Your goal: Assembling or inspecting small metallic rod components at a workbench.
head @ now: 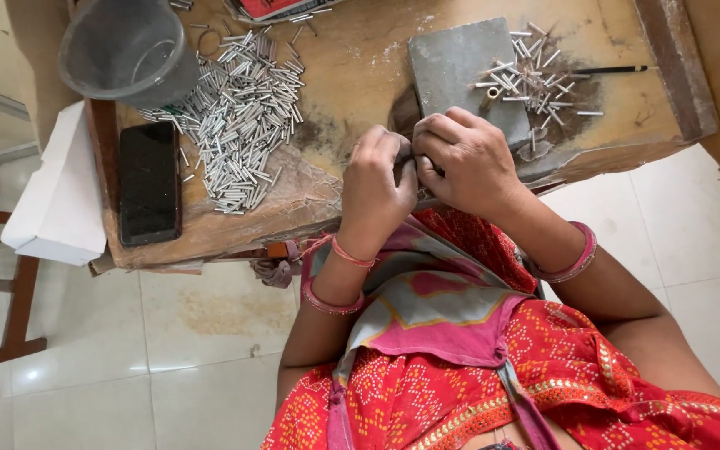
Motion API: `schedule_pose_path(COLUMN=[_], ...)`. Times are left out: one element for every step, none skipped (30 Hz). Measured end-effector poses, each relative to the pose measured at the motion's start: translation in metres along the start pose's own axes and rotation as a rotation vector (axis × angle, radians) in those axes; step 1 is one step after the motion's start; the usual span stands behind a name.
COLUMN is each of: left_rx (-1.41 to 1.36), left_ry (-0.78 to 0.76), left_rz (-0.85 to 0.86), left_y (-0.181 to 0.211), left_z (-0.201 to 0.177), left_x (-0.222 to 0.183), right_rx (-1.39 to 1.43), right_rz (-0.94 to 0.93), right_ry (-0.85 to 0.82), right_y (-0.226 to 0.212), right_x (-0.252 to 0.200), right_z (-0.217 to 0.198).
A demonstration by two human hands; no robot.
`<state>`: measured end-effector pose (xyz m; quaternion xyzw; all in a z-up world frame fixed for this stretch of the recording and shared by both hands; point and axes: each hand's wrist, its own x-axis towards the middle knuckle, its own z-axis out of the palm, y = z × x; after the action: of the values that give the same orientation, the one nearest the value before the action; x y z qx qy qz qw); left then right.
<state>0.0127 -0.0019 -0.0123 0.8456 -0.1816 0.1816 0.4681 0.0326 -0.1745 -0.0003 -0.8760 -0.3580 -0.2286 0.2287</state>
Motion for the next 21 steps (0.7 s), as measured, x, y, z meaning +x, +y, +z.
schedule_pose_path(left_rx=[0.041,0.081,0.077,0.068,0.061,0.060,0.068,0.076,0.078,0.003,-0.071,-0.068,-0.009,0.050,0.050,0.172,0.294,0.293,0.351,0.408,0.407], left_ry=[-0.005,-0.010,-0.011,-0.009,-0.002,0.000,-0.001,-0.003,-0.002,0.001,0.006,0.009,0.050,0.091,0.089,0.067,0.048,0.049,0.035,0.019,0.015], left_rz=[0.010,0.021,0.020,0.022,0.024,0.023,0.025,0.027,0.027,0.005,-0.013,-0.011,-0.013,-0.016,-0.026,-0.041,-0.044,-0.045,-0.162,-0.280,-0.283], left_y=[-0.003,-0.006,-0.006,-0.007,-0.007,-0.005,-0.003,-0.001,0.003,0.006,0.009,0.006,0.003,0.000,-0.008,-0.016,-0.024,-0.028,-0.033,-0.037,-0.037], left_z=[0.002,0.004,0.005,0.005,0.004,0.003,0.000,-0.002,-0.006,-0.010,-0.014,-0.016,-0.017,-0.018,-0.017,-0.015,-0.014,-0.013,-0.011,-0.010,-0.011], left_x=[0.001,0.001,0.001,0.001,0.002,0.001,0.001,0.000,-0.001,-0.003,-0.002,-0.001,-0.002,-0.003,-0.001,0.000,0.006,0.009,0.013,0.017,0.016], right_rx=[-0.008,-0.016,-0.019,0.070,0.161,0.160,0.298,0.437,0.438,0.391,0.342,0.343,0.245,0.148,0.155,0.073,-0.016,-0.016,-0.021,-0.025,-0.022], right_rz=[-0.013,-0.026,-0.024,0.001,0.023,0.021,0.107,0.193,0.192,0.134,0.072,0.068,0.030,-0.008,-0.005,-0.045,-0.089,-0.089,-0.068,-0.047,-0.043], right_ry=[0.020,0.041,0.038,0.096,0.155,0.153,0.147,0.138,0.137,0.135,0.135,0.137,0.101,0.065,0.057,0.048,0.045,0.044,0.017,-0.011,-0.014], right_y=[0.000,0.000,0.001,0.001,0.002,0.004,0.005,0.006,0.003,0.000,-0.002,-0.005,-0.008,-0.012,-0.013,-0.014,-0.013,-0.014,-0.015,-0.016,-0.017], right_x=[-0.001,-0.002,-0.004,-0.006,-0.007,-0.011,-0.015,-0.019,-0.024,-0.030,-0.034,-0.037,-0.042,-0.048,-0.051,-0.054,-0.055,-0.055,-0.055,-0.055,-0.055], right_z=[0.001,0.001,0.001,0.000,0.000,-0.002,-0.003,-0.004,-0.009,-0.014,-0.019,-0.019,-0.019,-0.019,-0.017,-0.014,-0.012,-0.013,-0.014,-0.015,-0.016])
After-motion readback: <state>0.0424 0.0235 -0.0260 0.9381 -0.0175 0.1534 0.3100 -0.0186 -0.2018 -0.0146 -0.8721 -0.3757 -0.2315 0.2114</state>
